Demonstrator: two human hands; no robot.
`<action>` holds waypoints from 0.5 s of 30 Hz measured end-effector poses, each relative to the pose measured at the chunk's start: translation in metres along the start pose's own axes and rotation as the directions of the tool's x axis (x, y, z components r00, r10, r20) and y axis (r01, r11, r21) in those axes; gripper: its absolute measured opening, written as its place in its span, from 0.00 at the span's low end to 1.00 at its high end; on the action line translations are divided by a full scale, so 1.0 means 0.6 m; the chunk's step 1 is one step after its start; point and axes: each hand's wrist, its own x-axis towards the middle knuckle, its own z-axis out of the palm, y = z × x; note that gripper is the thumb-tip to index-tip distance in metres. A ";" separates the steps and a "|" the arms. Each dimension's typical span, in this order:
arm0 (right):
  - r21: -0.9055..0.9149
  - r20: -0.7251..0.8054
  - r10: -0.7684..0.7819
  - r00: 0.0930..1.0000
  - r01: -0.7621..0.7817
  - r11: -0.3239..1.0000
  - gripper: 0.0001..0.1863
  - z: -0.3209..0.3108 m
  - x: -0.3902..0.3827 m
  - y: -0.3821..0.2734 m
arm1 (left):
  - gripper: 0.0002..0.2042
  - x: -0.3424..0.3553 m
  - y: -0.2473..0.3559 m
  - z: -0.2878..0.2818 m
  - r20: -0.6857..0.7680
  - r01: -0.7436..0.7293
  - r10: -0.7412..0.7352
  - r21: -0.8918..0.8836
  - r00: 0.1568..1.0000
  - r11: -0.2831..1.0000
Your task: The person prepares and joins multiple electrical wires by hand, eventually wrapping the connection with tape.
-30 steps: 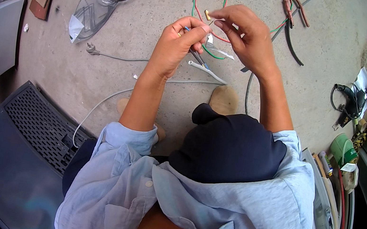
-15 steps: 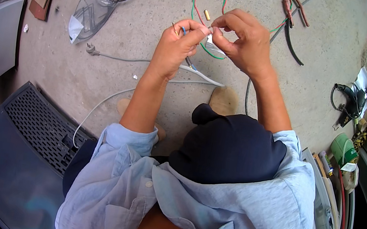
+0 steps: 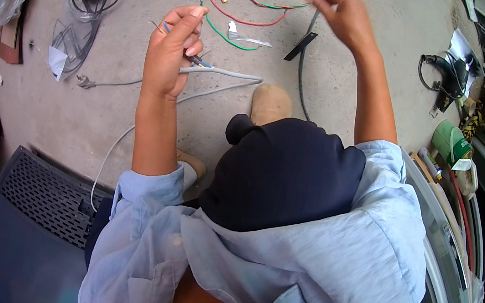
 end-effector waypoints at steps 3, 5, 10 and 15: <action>-0.126 0.243 0.082 0.967 -0.052 0.991 0.09 0.031 -0.050 0.025 | 0.10 0.004 0.000 0.002 0.030 0.063 -0.060 -0.084 0.998 0.994; -0.185 0.248 0.041 0.968 0.006 0.983 0.09 0.054 -0.073 0.045 | 0.11 0.001 0.005 0.002 0.014 0.085 -0.084 -0.079 0.996 0.993; -0.143 0.220 -0.021 0.975 0.053 0.988 0.12 0.073 -0.099 0.054 | 0.14 -0.002 0.012 0.012 -0.032 0.106 -0.107 -0.028 0.994 0.994; -0.221 0.199 -0.258 0.945 0.300 0.928 0.10 0.076 -0.095 0.063 | 0.14 0.006 0.007 0.004 -0.082 0.115 -0.116 -0.010 0.990 0.993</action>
